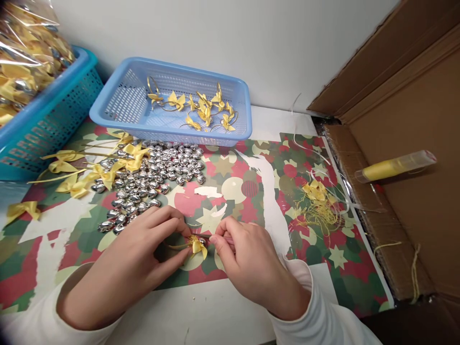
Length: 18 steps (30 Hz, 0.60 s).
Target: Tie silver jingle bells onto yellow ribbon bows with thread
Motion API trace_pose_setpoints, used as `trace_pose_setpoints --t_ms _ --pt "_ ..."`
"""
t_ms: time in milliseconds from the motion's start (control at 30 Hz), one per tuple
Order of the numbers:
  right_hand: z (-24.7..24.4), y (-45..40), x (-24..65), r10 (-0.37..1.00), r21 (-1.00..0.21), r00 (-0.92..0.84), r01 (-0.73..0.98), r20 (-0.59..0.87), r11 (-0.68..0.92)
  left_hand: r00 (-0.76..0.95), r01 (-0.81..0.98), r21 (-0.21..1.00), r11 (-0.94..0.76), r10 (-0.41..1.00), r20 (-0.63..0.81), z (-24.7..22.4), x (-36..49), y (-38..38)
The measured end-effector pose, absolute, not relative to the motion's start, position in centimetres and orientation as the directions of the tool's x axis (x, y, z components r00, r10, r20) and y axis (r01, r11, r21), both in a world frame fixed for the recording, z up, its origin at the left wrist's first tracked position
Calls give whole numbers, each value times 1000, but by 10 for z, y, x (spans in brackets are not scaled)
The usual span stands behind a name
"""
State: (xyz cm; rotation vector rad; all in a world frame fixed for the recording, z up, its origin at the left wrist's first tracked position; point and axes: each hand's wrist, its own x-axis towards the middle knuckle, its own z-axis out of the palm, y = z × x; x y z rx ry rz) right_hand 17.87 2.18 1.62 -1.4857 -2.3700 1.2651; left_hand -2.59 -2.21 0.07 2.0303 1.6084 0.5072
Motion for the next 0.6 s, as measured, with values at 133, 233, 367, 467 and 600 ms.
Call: trace_pose_setpoints --t_ms 133,233,367,467,600 --pt "14 25 183 807 -740 -492 664 -326 106 235 777 603 -182 972 -9 -1 -26 -22" --pt "13 29 185 860 -777 -453 619 -237 112 245 779 599 -187 969 -16 0 -27 -22" --pt "10 33 181 774 -784 -610 559 -170 269 299 785 579 -220 953 -44 3 -29 -22" --pt "7 35 176 702 -767 -702 514 -120 383 325 789 566 -240 944 -53 3 -31 -22" --pt "5 36 171 692 -735 -715 523 -102 432 339 780 571 -257 940 -40 2 -33 -19"
